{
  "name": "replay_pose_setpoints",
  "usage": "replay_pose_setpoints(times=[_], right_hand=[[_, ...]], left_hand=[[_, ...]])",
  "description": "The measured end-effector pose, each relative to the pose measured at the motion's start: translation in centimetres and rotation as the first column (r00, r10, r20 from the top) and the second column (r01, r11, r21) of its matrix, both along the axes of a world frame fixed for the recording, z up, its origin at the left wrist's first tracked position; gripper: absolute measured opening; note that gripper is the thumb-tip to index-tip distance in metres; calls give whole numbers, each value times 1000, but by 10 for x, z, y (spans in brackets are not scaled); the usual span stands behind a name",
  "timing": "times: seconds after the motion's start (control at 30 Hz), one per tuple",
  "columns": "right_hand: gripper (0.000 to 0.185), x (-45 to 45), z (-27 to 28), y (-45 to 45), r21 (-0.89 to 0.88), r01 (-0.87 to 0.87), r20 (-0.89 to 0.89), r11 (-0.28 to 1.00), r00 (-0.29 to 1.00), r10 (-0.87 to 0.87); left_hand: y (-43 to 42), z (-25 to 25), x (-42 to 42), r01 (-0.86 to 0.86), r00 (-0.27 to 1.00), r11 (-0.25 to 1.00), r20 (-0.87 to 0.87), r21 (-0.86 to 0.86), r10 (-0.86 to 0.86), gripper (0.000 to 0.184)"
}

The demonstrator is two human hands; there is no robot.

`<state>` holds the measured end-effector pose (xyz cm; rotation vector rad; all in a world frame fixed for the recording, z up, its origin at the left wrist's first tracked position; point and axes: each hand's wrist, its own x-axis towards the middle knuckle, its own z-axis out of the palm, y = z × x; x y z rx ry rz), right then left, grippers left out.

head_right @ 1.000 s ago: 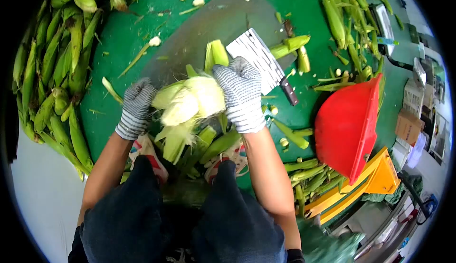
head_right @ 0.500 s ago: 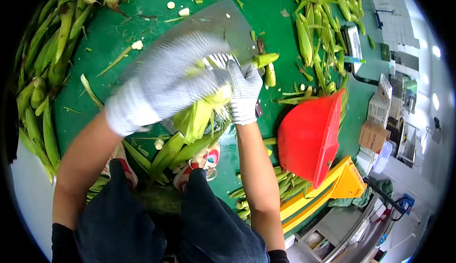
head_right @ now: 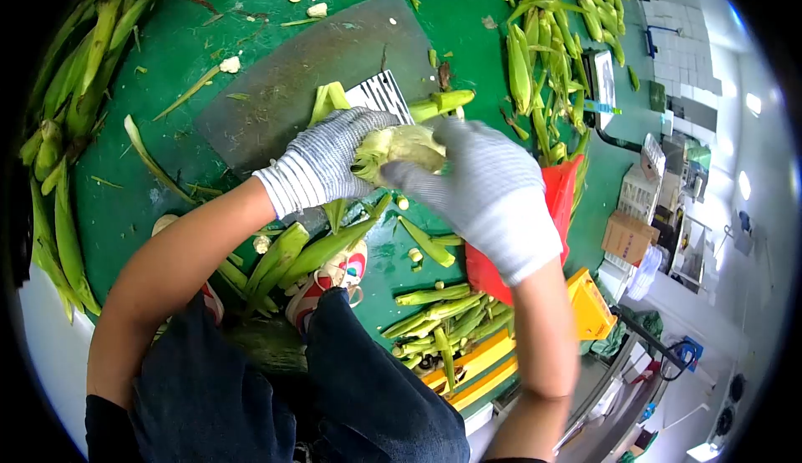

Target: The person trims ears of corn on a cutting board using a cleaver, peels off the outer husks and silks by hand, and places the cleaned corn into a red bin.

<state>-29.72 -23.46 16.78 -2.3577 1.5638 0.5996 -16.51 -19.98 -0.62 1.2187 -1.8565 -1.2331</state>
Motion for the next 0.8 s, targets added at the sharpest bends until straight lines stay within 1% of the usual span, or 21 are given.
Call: replay_pose_setpoints(times=[0.03,0.07,0.1,0.17,0.2,0.23,0.27,0.33,0.37,0.4,0.43,0.5,0.53,0.57,0.6,0.63,0.67,0.7,0.73,0.77,0.8], right_hand=[[44,8,-10,-2,129,-25,-207,991,977,51],[46,13,-19,-6,261,-24,-394,965,910,130],[45,15,-20,-8,372,-88,-327,924,919,219],[46,6,-28,-12,478,-78,-266,875,936,229],[46,0,-32,-13,528,-76,-231,846,946,229],[44,-5,-35,-12,532,-114,-159,839,960,232],[44,-14,-43,-9,549,-105,-26,829,989,142],[43,-32,-59,-2,577,-94,237,812,970,-56],[41,-39,-59,2,712,-85,446,697,821,-356],[40,-45,-66,7,826,-35,356,563,807,-472],[40,-45,-68,16,761,-77,477,645,740,-475],[29,-40,-48,21,893,31,325,449,646,-691],[26,-58,-56,38,905,-140,422,402,420,-804],[30,-49,-52,55,896,-169,442,411,440,-782],[48,-42,-60,78,853,-132,479,505,582,-657],[59,-33,-76,101,702,14,448,712,769,-456],[72,-25,-94,115,466,110,315,878,906,-281],[81,-21,-117,119,226,219,403,949,866,-295],[90,-12,-128,121,-10,344,486,939,822,-296],[96,-5,-135,115,-99,332,597,938,774,-211],[96,11,-136,108,-98,296,672,950,724,-157]], left_hand=[[0,4,0,72,997,997,11,20,-73,75],[1,4,-1,100,994,995,50,2,-100,75],[4,4,-2,124,988,992,90,-9,-123,75],[9,2,-1,135,983,991,122,9,-135,75],[10,-4,5,132,991,988,30,-86,-129,72],[8,-8,8,179,984,982,-7,-58,-180,72],[7,-11,10,226,973,973,-44,-35,-228,71],[11,-16,16,219,963,961,-119,-168,-241,72],[15,-18,20,218,953,948,-158,-232,-258,72],[21,-27,24,221,945,919,-160,-327,-284,74],[25,-28,31,181,949,933,-193,-312,-249,74],[29,-29,46,102,957,962,-239,-255,-165,75],[28,-19,57,57,968,971,-226,-231,-111,73],[30,-31,63,-16,964,986,-263,-165,-29,73],[32,-43,71,-83,955,991,-292,-101,50,73],[32,-27,79,-193,921,981,-349,-21,174,74],[30,-17,89,-235,933,970,-265,65,244,78],[34,-29,95,-305,878,942,-343,136,334,77],[36,-21,98,-364,807,905,-410,219,424,75],[45,-12,97,-266,634,833,-563,485,530,66],[50,-6,102,-235,615,803,-556,548,559,63]])
